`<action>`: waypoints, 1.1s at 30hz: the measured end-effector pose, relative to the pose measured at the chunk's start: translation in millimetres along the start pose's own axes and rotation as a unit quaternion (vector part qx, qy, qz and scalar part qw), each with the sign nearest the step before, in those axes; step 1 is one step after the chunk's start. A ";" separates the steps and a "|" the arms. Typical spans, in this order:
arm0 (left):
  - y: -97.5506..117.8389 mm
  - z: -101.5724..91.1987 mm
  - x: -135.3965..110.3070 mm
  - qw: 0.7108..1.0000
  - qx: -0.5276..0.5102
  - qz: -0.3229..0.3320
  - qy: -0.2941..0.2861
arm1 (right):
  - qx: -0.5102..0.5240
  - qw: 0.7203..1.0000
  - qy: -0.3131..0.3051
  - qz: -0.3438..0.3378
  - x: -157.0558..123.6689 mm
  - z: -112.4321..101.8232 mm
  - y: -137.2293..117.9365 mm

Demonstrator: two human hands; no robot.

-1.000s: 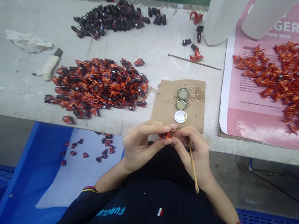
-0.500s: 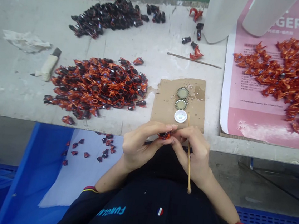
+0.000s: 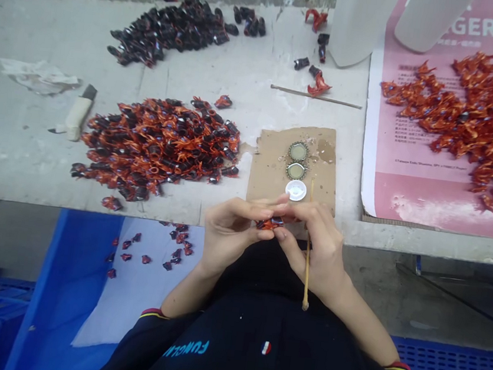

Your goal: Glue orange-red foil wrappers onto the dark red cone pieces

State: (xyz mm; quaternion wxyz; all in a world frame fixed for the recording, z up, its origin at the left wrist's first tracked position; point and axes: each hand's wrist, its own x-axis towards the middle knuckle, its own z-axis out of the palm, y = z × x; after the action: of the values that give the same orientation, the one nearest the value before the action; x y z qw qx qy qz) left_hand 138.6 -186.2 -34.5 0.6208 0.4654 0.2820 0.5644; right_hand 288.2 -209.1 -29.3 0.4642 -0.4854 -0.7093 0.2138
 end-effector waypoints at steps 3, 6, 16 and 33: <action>1.3 1.8 0.4 0.998 -0.049 -0.032 -0.001 | 0.027 0.999 -0.019 -0.018 1.7 0.6 0.8; 1.4 3.5 -1.5 0.995 -0.082 -0.056 0.008 | 0.056 0.998 -0.012 -0.028 3.2 2.0 0.1; 4.4 9.1 -5.2 0.988 -0.138 -0.067 -0.012 | 0.135 0.988 -0.003 -0.068 5.8 5.6 -6.6; 2.6 27.8 -13.0 0.962 -0.232 -0.144 0.019 | 0.057 0.992 0.085 -0.078 2.2 6.6 -21.4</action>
State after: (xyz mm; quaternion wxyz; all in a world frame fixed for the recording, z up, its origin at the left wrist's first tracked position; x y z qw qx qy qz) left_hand 159.1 -206.1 -23.1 0.7811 0.2522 0.2187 0.5277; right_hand 271.8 -215.5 -15.3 0.5647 -0.4182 -0.6896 0.1751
